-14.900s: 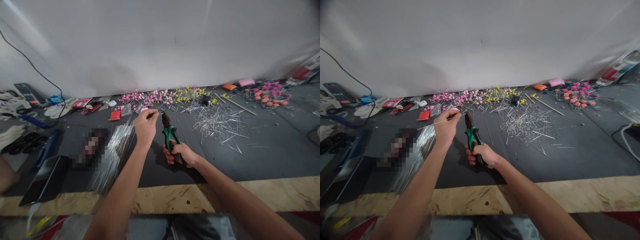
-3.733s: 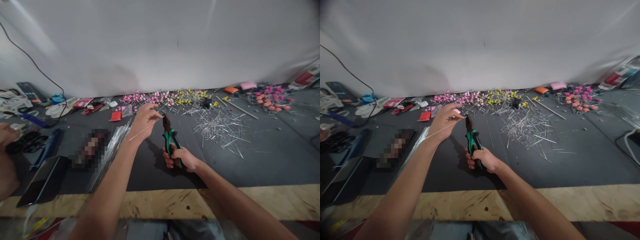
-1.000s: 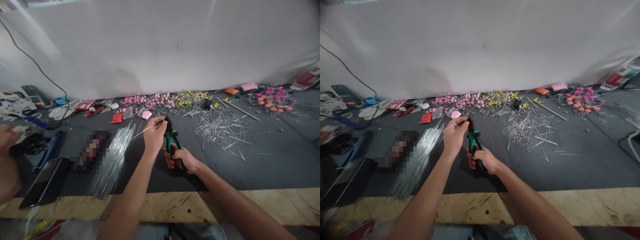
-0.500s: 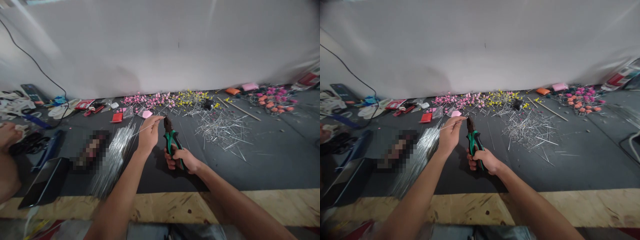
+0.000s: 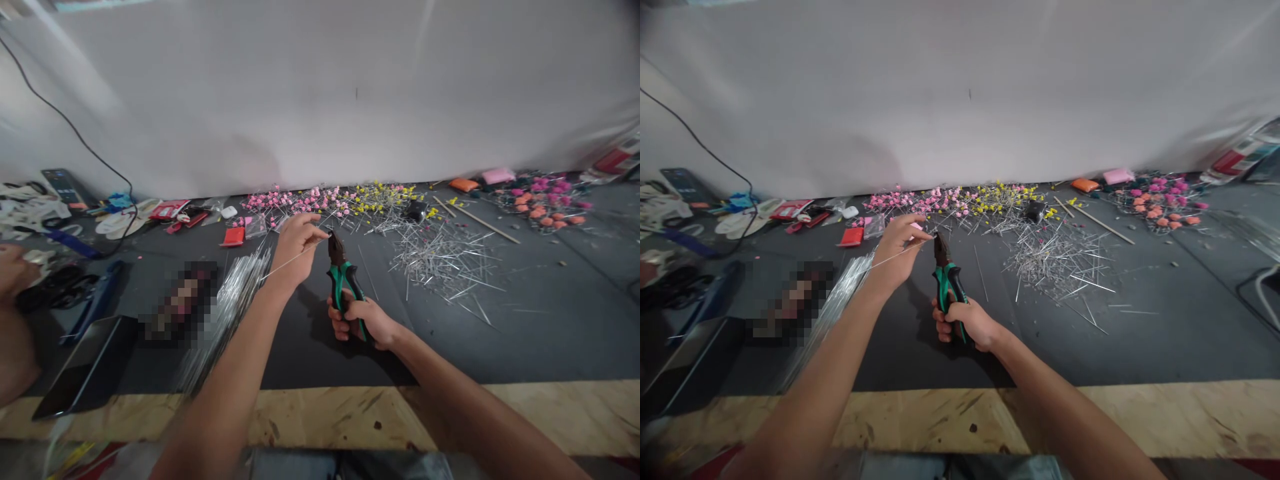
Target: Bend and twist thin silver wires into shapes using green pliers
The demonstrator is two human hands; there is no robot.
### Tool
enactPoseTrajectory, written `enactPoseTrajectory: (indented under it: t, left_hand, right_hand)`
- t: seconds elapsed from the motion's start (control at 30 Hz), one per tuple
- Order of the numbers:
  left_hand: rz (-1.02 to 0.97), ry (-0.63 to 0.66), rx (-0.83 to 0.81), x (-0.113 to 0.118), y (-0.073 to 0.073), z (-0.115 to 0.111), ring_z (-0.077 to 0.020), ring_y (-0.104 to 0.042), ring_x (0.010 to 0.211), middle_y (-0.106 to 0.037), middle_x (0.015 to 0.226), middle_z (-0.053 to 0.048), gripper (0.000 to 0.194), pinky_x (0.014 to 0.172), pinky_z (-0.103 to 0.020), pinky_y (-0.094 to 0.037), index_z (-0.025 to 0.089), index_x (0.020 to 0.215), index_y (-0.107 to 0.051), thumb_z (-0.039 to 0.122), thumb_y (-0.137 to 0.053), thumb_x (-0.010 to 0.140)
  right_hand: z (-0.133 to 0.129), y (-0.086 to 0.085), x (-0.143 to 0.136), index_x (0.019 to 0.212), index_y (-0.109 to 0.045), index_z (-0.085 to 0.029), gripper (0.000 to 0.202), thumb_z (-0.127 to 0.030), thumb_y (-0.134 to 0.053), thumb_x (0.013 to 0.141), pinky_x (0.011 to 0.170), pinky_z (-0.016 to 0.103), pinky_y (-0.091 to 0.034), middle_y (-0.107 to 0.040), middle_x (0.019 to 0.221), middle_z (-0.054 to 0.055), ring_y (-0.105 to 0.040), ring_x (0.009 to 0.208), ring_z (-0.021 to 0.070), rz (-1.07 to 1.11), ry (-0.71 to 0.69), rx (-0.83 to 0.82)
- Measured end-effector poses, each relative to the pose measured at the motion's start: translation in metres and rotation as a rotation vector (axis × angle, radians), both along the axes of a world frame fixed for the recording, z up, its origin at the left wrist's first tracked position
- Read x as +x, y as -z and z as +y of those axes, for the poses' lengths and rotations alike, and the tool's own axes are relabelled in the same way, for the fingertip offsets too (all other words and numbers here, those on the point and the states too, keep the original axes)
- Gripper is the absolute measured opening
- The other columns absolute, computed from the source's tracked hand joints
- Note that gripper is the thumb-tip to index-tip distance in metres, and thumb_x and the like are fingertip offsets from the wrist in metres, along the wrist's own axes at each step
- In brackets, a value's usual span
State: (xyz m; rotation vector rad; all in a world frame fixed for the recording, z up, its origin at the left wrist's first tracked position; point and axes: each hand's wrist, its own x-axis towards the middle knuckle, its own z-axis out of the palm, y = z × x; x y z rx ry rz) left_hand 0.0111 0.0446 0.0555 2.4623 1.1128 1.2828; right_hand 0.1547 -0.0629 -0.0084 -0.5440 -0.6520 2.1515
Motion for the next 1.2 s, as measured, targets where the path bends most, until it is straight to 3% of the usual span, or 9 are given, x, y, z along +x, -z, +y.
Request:
enactPoseTrajectory:
  t: [0.17,0.37,0.57,0.7,0.87,1.2]
  left_hand:
    - [0.001,-0.163,-0.023,0.002,0.0,-0.003,-0.0184,-0.051,0.095,-0.059,0.093,-0.002,0.012,0.088,-0.04,-0.039,0.027,0.076,-0.067,0.016,-0.062,0.073]
    - [-0.168,-0.11,-0.141,0.009,0.003,-0.014,-0.0147,-0.059,0.083,-0.065,0.085,0.0,0.013,0.077,-0.03,-0.045,0.025,0.08,-0.068,0.017,-0.058,0.077]
    - [-0.257,-0.287,-0.096,0.023,0.004,-0.027,-0.0152,-0.06,0.082,-0.065,0.084,-0.004,0.013,0.075,-0.029,-0.047,0.021,0.081,-0.069,0.019,-0.056,0.078]
    - [-0.324,-0.273,-0.174,0.029,0.003,-0.031,-0.015,-0.062,0.083,-0.068,0.085,-0.002,0.014,0.079,-0.03,-0.047,0.02,0.082,-0.068,0.02,-0.054,0.079]
    - [-0.383,-0.35,-0.185,0.034,0.002,-0.036,-0.0157,-0.061,0.085,-0.067,0.088,-0.004,0.015,0.081,-0.031,-0.048,0.019,0.083,-0.068,0.02,-0.055,0.078]
    - [-0.516,-0.35,-0.306,0.037,0.012,-0.036,-0.0164,-0.063,0.079,-0.069,0.087,-0.003,0.018,0.076,-0.031,-0.049,0.022,0.088,-0.068,0.028,-0.055,0.078]
  right_hand:
    - [0.0,0.0,0.0,0.087,-0.049,-0.018,0.031,-0.008,-0.045,0.059,0.049,0.025,-0.029,-0.044,0.068,-0.003,-0.037,0.052,0.0084,-0.003,0.011,0.004]
    - [0.0,-0.002,-0.001,0.086,-0.049,-0.018,0.03,-0.009,-0.046,0.058,0.048,0.025,-0.029,-0.044,0.067,-0.003,-0.036,0.05,0.008,-0.009,0.014,0.0]
    - [-0.001,-0.005,-0.002,0.083,-0.047,-0.018,0.03,-0.009,-0.046,0.055,0.046,0.025,-0.029,-0.044,0.063,-0.004,-0.036,0.049,0.0085,-0.021,0.033,-0.006]
    - [-0.001,-0.005,-0.002,0.084,-0.046,-0.018,0.03,-0.009,-0.046,0.055,0.046,0.024,-0.029,-0.045,0.063,-0.003,-0.036,0.049,0.0085,-0.014,0.038,-0.01]
    - [0.0,-0.002,-0.001,0.084,-0.047,-0.018,0.029,-0.009,-0.046,0.056,0.047,0.024,-0.03,-0.044,0.063,-0.003,-0.037,0.049,0.0085,-0.008,0.032,0.013]
    - [0.0,-0.005,-0.002,0.083,-0.047,-0.019,0.029,-0.009,-0.046,0.056,0.047,0.024,-0.03,-0.044,0.062,-0.004,-0.036,0.049,0.0085,-0.011,0.023,0.01]
